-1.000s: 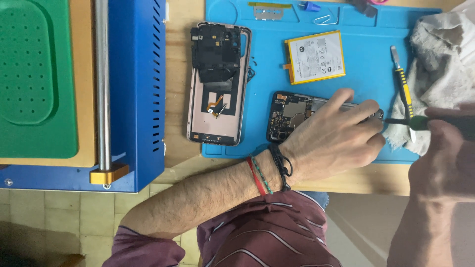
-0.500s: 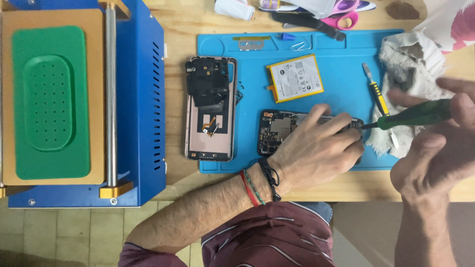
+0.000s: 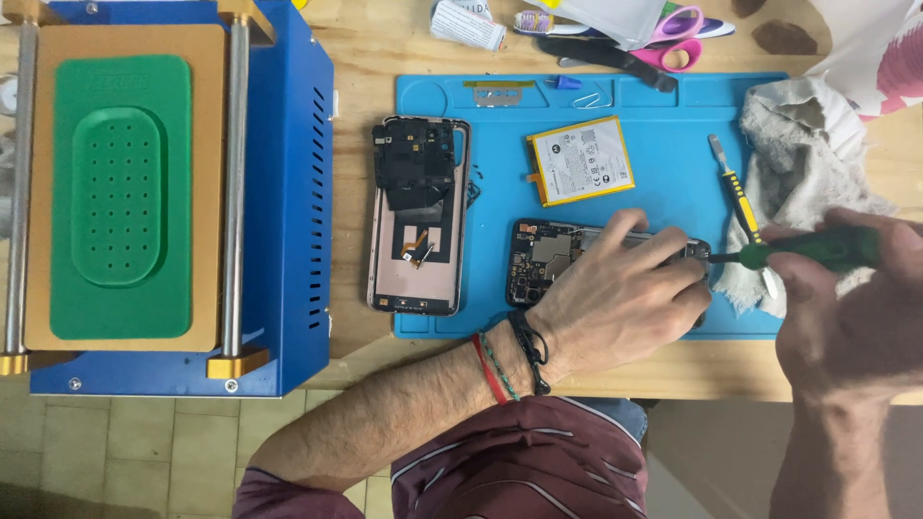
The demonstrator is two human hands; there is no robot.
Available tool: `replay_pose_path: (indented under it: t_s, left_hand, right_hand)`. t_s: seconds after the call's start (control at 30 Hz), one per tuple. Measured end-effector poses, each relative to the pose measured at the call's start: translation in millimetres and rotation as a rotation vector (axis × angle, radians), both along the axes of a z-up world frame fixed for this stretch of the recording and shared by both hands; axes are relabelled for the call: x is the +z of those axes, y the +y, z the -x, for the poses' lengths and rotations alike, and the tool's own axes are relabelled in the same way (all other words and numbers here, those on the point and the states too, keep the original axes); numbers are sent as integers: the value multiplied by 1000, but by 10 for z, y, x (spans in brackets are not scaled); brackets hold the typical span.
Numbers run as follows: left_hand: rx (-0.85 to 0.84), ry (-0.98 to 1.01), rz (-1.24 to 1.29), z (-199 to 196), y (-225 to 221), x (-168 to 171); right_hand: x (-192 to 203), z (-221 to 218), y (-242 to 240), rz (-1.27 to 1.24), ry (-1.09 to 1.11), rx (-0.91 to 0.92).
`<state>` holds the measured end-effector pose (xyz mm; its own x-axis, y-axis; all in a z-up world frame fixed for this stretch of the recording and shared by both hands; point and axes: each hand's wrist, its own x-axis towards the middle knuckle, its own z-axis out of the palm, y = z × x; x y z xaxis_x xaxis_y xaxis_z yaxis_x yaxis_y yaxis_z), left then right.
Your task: A person uses a precision screwdriver to work on the internal assembly of a smartphone on a repair mat.
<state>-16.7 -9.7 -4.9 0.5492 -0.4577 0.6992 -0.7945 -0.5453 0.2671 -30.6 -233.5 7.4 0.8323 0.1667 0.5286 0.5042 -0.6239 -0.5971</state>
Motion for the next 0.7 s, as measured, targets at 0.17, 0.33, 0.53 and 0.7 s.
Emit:
replay_pose_path:
  t_s: [0.17,0.33,0.53,0.7]
  left_hand:
    - [5,-2,28,1,-12,-25]
    - [10,4,10,-2,-14,-34]
    - [13,2,15,-5,-24,-51]
    - [11,-10,19,-14,-24,-47]
  right_hand:
    - [80,-86,63,88,-100,66]
    - [97,16,155,-58,135,-18]
    - [88,23,326,-72,50,-80]
    - [-362,-30,339,-264,375,-309]
